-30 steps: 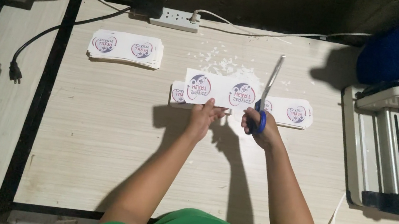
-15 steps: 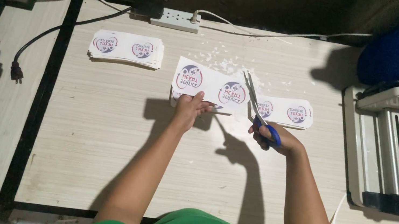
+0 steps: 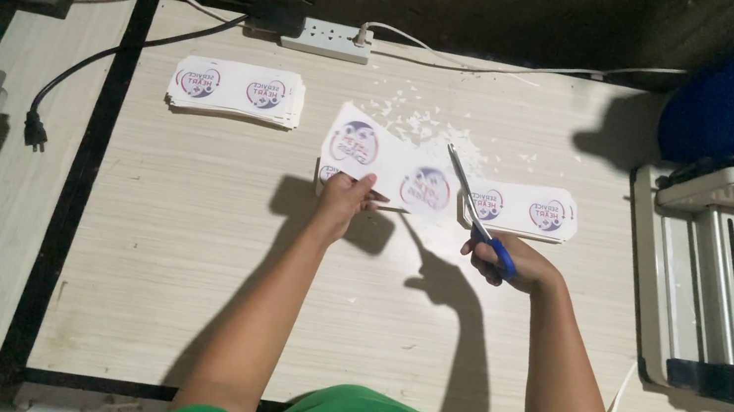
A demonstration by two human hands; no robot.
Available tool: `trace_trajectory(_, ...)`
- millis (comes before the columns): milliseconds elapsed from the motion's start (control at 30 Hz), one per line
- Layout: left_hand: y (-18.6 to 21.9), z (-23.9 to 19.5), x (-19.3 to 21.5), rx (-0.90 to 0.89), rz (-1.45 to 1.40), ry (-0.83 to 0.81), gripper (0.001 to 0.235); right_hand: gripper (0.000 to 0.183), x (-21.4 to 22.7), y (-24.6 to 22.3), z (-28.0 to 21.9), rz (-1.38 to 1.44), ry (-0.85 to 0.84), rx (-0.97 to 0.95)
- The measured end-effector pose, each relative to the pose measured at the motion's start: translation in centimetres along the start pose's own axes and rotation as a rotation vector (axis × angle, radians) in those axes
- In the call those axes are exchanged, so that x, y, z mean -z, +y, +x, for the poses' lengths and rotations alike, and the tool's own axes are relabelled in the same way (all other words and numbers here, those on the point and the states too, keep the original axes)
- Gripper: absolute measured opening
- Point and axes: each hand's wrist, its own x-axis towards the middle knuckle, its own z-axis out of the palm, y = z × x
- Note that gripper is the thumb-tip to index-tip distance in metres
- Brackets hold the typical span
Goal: Cutting circular stickers from a sheet using scissors.
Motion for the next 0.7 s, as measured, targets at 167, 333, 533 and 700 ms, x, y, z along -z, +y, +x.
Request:
trace_trajectory(167,2.8,-1.6,-1.1,0.169,0.507,-0.141,0.022,0.092,0.2,-0.4,0.0,0.069,-0.098,0.068)
trace_trajectory(333,1.8,-1.1,-0.5,0.216,0.681,-0.332,0.025,0.093,0.4,-1.9,-0.1,0.044,-0.129,0.054)
trace_trajectory(533,0.1,-0.3,0.6,0.229,0.576,-0.513,0.022,0.091,0.8,-2.5,0.0,-0.045,-0.098,0.022)
trace_trajectory(700,1.5,-1.3,-0.1,0.250,0.605,-0.464,0.024,0.081,1.3,-2.3,0.1,-0.100,-0.077,-0.007)
